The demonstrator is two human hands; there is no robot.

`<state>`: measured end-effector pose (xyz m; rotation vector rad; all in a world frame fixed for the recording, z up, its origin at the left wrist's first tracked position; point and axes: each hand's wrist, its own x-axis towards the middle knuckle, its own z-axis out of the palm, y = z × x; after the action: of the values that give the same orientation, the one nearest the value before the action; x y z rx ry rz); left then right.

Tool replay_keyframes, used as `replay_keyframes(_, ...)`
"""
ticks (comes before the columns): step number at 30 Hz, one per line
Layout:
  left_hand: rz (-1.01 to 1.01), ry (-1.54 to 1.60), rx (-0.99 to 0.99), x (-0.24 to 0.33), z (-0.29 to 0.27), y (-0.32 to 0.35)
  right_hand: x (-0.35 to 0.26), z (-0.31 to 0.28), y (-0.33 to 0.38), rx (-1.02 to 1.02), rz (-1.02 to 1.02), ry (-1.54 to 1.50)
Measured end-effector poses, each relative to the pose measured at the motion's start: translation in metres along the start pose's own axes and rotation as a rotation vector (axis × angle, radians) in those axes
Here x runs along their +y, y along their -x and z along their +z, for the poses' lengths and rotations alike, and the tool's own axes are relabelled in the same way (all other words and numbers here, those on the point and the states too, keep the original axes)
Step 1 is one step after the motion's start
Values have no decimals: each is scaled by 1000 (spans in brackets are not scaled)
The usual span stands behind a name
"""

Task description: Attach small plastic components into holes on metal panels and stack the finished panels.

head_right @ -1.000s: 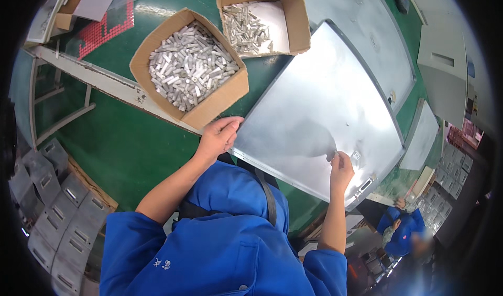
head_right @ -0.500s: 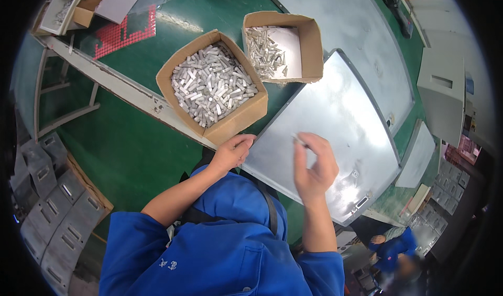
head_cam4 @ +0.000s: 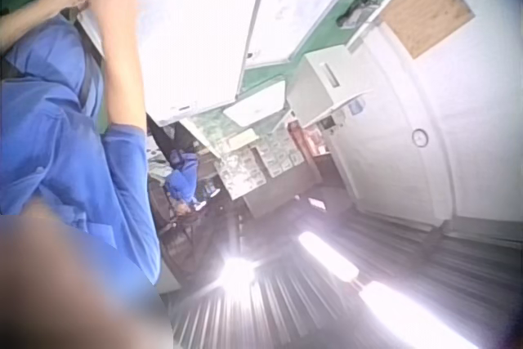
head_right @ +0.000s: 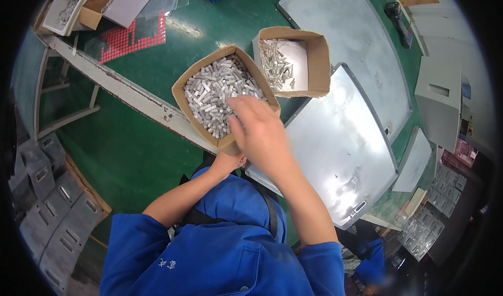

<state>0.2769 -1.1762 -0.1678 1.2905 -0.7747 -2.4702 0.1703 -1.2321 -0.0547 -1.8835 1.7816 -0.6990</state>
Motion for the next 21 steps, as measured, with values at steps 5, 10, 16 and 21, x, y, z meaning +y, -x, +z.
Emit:
replay_keyframes(5,895,-583,328,-13,-6,-23,-24,35,-24,-72,-151,245)
replay_keyframes(10,656,-495,213,-10,-13,-14,-15,42,-25,-205,-93,323)
replay_keyframes(16,169,68,57,16,-6,4,2,28,-14,-193,-30,395)
replay_keyframes(21,254,-54,71,7,-7,0,2,23,-33,7,-50,275)
